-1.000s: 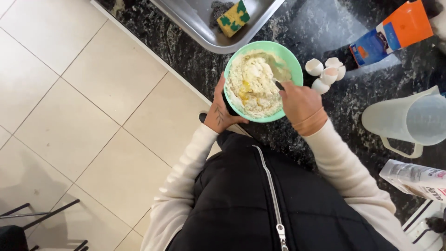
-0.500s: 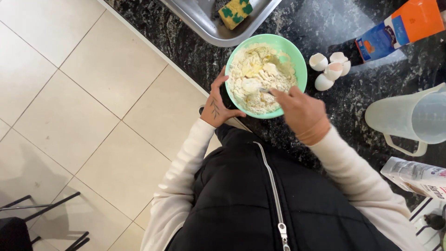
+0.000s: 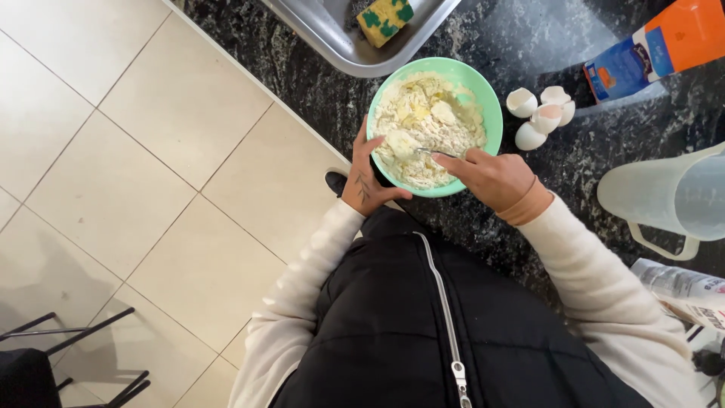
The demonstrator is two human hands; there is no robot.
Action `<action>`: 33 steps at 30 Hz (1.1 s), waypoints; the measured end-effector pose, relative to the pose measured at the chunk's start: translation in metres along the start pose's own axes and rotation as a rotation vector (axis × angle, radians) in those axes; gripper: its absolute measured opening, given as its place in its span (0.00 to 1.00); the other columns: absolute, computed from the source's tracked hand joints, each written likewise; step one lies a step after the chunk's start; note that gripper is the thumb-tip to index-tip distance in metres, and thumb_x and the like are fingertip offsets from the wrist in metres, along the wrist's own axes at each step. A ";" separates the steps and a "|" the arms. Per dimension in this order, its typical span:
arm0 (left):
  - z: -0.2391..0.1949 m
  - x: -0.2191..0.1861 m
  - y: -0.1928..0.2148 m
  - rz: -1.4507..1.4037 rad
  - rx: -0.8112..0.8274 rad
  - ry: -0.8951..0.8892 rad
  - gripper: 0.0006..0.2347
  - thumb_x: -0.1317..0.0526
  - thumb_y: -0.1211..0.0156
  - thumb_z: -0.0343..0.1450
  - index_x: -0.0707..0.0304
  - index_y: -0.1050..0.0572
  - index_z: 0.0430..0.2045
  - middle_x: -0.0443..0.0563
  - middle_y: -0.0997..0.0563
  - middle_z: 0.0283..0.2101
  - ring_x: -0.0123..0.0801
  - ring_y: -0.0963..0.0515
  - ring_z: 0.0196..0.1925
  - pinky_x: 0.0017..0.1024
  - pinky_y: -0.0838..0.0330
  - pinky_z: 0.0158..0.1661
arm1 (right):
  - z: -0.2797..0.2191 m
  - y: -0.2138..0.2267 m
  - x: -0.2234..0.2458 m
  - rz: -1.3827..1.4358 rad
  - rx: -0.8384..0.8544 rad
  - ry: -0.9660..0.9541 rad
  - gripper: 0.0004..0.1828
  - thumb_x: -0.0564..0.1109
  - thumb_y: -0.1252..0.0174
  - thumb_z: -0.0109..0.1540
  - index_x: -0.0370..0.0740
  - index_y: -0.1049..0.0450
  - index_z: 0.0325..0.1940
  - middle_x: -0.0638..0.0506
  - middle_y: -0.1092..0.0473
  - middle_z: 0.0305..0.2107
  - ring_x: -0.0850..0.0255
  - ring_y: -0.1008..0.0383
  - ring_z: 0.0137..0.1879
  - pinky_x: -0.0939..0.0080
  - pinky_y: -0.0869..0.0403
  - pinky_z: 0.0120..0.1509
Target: Mixing flour and eggs in a bowl using a spoon to prepare dough.
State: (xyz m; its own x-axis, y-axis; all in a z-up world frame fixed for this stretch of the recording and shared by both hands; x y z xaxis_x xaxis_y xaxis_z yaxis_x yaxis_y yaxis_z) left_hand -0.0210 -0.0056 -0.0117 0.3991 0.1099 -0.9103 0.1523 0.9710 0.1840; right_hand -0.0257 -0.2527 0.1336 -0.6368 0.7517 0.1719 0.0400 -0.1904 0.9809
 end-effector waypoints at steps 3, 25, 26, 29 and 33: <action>0.001 0.008 0.008 0.018 0.012 -0.026 0.43 0.44 0.16 0.54 0.49 0.41 0.59 0.70 0.51 0.79 0.64 0.45 0.81 0.50 0.40 0.76 | 0.003 -0.001 -0.003 -0.082 -0.028 -0.037 0.28 0.40 0.42 0.63 0.59 0.28 0.67 0.54 0.35 0.24 0.57 0.29 0.24 0.56 0.31 0.26; 0.016 -0.010 0.016 0.137 -0.020 -0.039 0.40 0.44 0.15 0.51 0.48 0.41 0.50 0.66 0.42 0.75 0.62 0.36 0.73 0.49 0.38 0.70 | 0.035 -0.005 -0.003 0.001 0.203 -0.441 0.19 0.44 0.52 0.73 0.35 0.35 0.67 0.43 0.25 0.25 0.50 0.23 0.25 0.51 0.26 0.26; 0.018 -0.009 0.016 0.146 -0.025 -0.054 0.40 0.45 0.15 0.51 0.48 0.41 0.49 0.66 0.42 0.75 0.63 0.36 0.72 0.50 0.39 0.69 | 0.034 -0.008 0.002 -0.033 0.198 -0.369 0.21 0.42 0.51 0.70 0.35 0.34 0.68 0.45 0.25 0.24 0.50 0.23 0.26 0.51 0.26 0.26; 0.017 -0.008 0.016 0.164 -0.026 -0.053 0.40 0.45 0.15 0.51 0.49 0.40 0.49 0.67 0.42 0.75 0.63 0.36 0.72 0.50 0.39 0.69 | 0.026 -0.003 0.009 -0.046 0.223 -0.291 0.22 0.42 0.50 0.69 0.37 0.33 0.68 0.46 0.25 0.24 0.52 0.22 0.26 0.52 0.26 0.27; 0.020 -0.011 0.015 0.134 -0.025 -0.042 0.40 0.47 0.14 0.49 0.49 0.39 0.48 0.66 0.43 0.75 0.63 0.38 0.73 0.52 0.39 0.70 | -0.002 0.025 -0.004 -0.066 0.094 -0.155 0.17 0.42 0.51 0.72 0.41 0.27 0.65 0.49 0.27 0.19 0.55 0.25 0.25 0.53 0.28 0.26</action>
State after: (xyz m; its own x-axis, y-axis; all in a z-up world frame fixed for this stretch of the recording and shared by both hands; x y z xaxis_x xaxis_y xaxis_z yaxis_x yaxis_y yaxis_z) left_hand -0.0049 0.0035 0.0081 0.4519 0.2308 -0.8617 0.0727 0.9532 0.2934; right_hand -0.0240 -0.2620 0.1572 -0.5141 0.8505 0.1115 0.0782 -0.0830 0.9935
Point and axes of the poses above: each hand's wrist, its own z-axis towards the middle knuckle, its own y-axis out of the back of the hand, x = y × z, the point moved 2 cm from there along z, towards the middle knuckle
